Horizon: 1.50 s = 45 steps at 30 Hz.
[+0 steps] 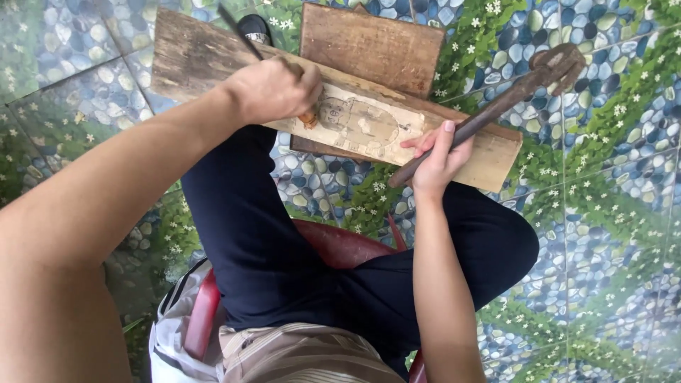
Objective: Carving a decorative design into a wooden board using a hammer and a chisel.
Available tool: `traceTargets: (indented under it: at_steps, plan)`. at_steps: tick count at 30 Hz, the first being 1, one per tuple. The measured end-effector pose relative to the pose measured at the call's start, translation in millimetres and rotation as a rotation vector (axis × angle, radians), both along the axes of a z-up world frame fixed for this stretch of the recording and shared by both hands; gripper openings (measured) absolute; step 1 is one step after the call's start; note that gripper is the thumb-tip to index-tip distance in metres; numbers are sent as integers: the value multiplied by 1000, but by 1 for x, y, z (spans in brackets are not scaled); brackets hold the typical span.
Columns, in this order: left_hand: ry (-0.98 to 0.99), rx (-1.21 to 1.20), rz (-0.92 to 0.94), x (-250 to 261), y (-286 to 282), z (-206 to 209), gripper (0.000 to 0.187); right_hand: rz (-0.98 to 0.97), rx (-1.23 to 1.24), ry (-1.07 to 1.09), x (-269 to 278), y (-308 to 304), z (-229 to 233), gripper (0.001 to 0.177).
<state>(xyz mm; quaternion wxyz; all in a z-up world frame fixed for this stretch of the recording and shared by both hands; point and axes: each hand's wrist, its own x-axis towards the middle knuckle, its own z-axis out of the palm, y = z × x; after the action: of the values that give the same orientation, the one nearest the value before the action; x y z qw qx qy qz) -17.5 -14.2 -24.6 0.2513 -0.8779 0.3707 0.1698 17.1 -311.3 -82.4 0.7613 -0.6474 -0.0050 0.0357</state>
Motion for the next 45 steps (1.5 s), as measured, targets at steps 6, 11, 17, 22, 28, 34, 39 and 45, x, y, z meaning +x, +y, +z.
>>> traceTargets:
  at_steps: [6,11,17,22,28,34,39,45]
  plan:
    - [161,-53,213,-5,-2,-10,38,-7,-17,-4,0,1,2,20]
    - [126,-181,321,-12,-2,-17,33,-14,-22,2,0,1,1,23]
    - [145,-278,484,-14,-7,-27,34,-17,-32,1,0,1,1,22]
    - [237,-155,515,0,-22,10,49,-21,-53,15,-1,2,0,22]
    - [214,164,189,20,-33,2,23,30,-71,-22,-1,1,1,21]
    - [317,106,446,17,-40,5,29,25,-42,-23,-1,0,-1,19]
    - [243,-198,898,12,-40,-6,35,49,-32,-36,-2,-2,-6,17]
    - [31,-346,1035,1,-37,-40,30,63,-33,-41,-1,-3,-4,17]
